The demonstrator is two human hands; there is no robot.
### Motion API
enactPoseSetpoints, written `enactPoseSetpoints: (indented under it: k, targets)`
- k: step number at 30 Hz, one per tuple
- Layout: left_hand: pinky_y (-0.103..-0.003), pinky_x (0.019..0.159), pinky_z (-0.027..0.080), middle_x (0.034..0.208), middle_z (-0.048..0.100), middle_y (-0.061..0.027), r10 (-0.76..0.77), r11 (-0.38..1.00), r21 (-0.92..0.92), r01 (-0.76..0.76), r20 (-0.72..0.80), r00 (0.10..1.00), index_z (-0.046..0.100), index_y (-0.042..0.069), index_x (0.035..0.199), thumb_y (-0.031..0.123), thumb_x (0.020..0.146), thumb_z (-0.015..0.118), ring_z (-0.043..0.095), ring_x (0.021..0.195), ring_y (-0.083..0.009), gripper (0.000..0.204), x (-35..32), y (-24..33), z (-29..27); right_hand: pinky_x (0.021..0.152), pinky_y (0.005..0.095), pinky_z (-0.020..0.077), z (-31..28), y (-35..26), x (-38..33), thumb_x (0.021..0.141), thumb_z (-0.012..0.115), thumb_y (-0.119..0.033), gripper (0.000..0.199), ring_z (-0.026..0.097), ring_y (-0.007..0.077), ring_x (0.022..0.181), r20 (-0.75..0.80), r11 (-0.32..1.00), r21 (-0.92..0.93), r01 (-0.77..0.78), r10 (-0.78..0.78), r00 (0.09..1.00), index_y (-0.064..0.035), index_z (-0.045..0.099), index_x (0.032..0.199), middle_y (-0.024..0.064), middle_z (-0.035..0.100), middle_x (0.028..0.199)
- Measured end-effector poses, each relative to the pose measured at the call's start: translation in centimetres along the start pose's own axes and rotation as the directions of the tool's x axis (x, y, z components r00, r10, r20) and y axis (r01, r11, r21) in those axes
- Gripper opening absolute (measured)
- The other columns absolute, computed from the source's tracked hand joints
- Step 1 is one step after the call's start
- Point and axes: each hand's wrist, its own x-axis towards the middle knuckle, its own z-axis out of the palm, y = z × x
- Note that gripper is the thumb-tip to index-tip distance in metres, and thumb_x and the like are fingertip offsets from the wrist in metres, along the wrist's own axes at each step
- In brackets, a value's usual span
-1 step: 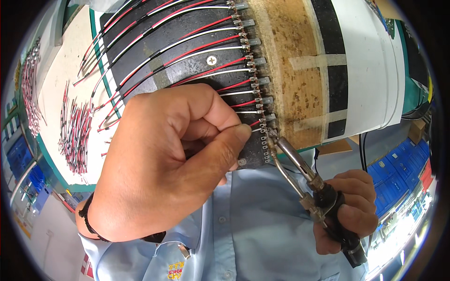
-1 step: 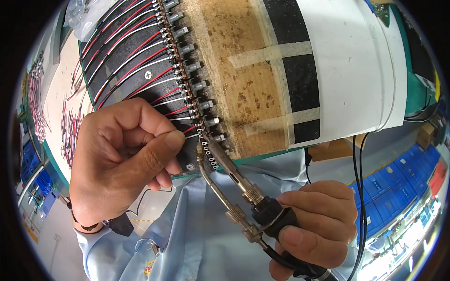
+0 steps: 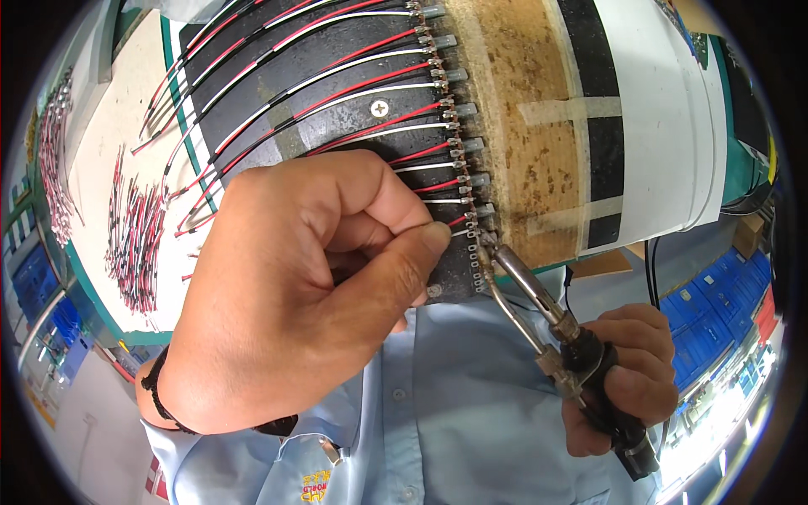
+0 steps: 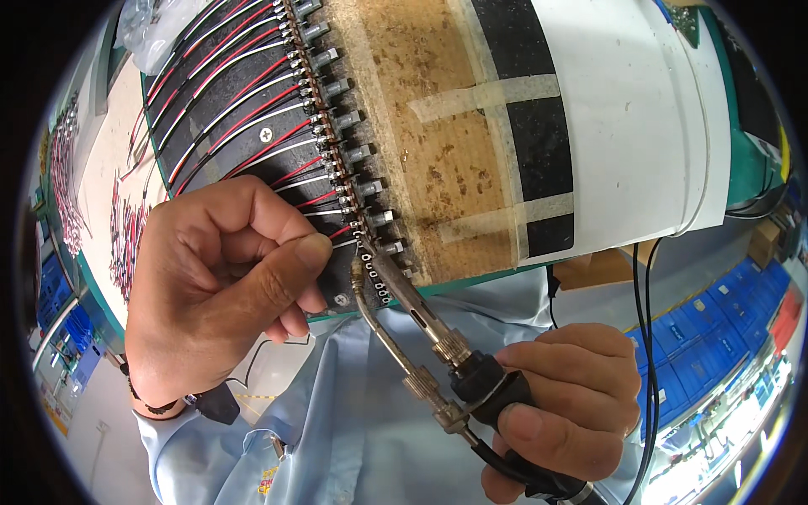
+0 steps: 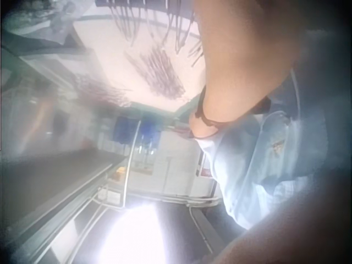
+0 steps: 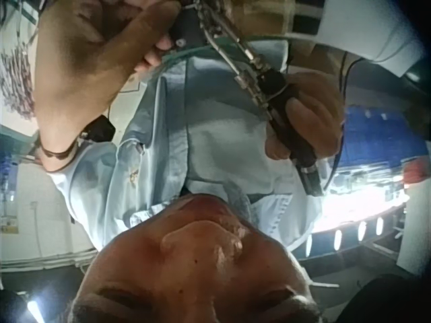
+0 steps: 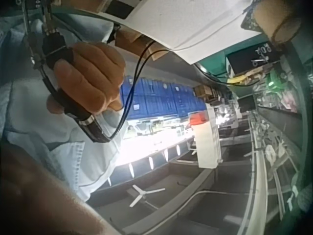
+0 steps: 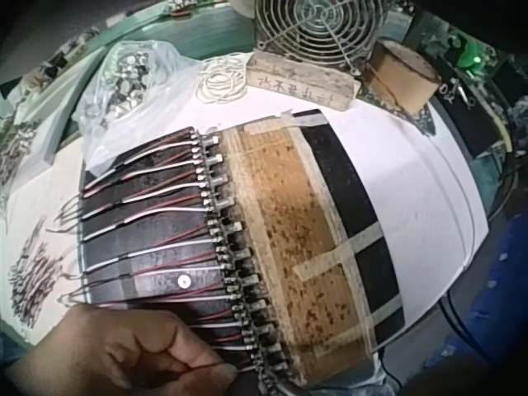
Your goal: The person picks up a wire from a pile, aligns it with a terminal on a board, and solders the connection using a soldering iron. They repeat this process, selecting wires one by one and soldering them to the remaining terminals.
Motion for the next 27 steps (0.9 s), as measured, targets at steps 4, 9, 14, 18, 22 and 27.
enactPoseSetpoints:
  k: [4, 9, 14, 18, 22, 27]
  targets:
    - [-0.018, 0.049, 0.047, 0.067, 0.065, -0.005, 0.003, 1.0, 0.005, -0.002, -0.01, 1.0, 0.061, -0.002, 0.086, 0.005, 0.091, 0.064, 0.059, 0.054, -0.006, 0.009, 0.0, -0.08, 0.05, 0.042, 0.026, 0.0449, 0.27, 0.25, 0.11, 0.091, 0.058, -0.053, 0.048, 0.062, 0.0189, 0.049, -0.048, 0.999, -0.043, 0.004, -0.006, 0.999, -0.0065, 0.054, 0.101, -0.0006, 0.055, 0.054]
    - [-0.018, 0.048, 0.047, 0.067, 0.065, -0.0048, 0.007, 1.0, 0.029, -0.006, -0.022, 1.0, 0.06, -0.002, 0.084, 0.005, 0.09, 0.064, 0.059, 0.054, -0.0061, 0.009, 0.01, -0.23, 0.09, 0.043, 0.0256, 0.0464, 0.32, 0.41, 0.45, 0.09, 0.058, -0.053, 0.048, 0.062, 0.0186, 0.049, -0.023, 0.999, -0.042, 0.015, -0.016, 1.0, -0.006, 0.053, 0.101, -0.0001, 0.056, 0.054]
    - [-0.018, 0.048, 0.047, 0.067, 0.064, -0.0051, 0.013, 0.999, 0.048, -0.012, -0.027, 1.0, 0.059, -0.002, 0.083, 0.003, 0.089, 0.064, 0.059, 0.053, -0.0062, 0.009, 0.0, -0.21, 0.17, 0.042, 0.0253, 0.0464, 0.17, 0.48, 0.55, 0.091, 0.059, -0.052, 0.048, 0.061, 0.0183, 0.048, 0.011, 1.0, -0.026, 0.012, -0.011, 1.0, -0.0058, 0.053, 0.101, 0.0003, 0.056, 0.054]
    - [-0.019, 0.048, 0.047, 0.066, 0.064, -0.0058, 0.013, 1.0, 0.025, -0.012, -0.032, 0.999, 0.058, -0.003, 0.082, 0.001, 0.088, 0.064, 0.058, 0.052, -0.0063, 0.009, 0.04, -0.26, 0.26, 0.043, 0.0257, 0.0468, 0.36, 0.37, 0.46, 0.091, 0.059, -0.051, 0.047, 0.061, 0.0186, 0.048, -0.018, 1.0, -0.016, 0.002, -0.003, 1.0, -0.0058, 0.053, 0.101, 0.0008, 0.057, 0.054]
    - [-0.019, 0.048, 0.048, 0.066, 0.064, -0.0061, 0.032, 0.999, 0.035, -0.03, -0.034, 0.999, 0.058, -0.003, 0.081, 0.0, 0.088, 0.064, 0.058, 0.052, -0.0067, 0.009, 0.07, -0.41, 0.28, 0.044, 0.0265, 0.0469, 0.34, 0.1, 0.47, 0.091, 0.06, -0.051, 0.046, 0.062, 0.0191, 0.048, -0.025, 0.999, -0.039, -0.023, 0.022, 0.999, -0.0063, 0.054, 0.101, 0.0012, 0.058, 0.056]
    - [-0.018, 0.047, 0.048, 0.065, 0.064, -0.0063, 0.051, 0.998, 0.038, -0.049, -0.034, 0.998, 0.058, -0.003, 0.081, 0.001, 0.087, 0.064, 0.058, 0.052, -0.0068, 0.01, 0.11, -0.53, 0.21, 0.045, 0.0265, 0.0464, 0.28, -0.12, 0.42, 0.09, 0.059, -0.052, 0.046, 0.062, 0.0192, 0.049, -0.026, 0.999, -0.03, -0.045, 0.044, 0.999, -0.0073, 0.055, 0.102, 0.0013, 0.058, 0.057]
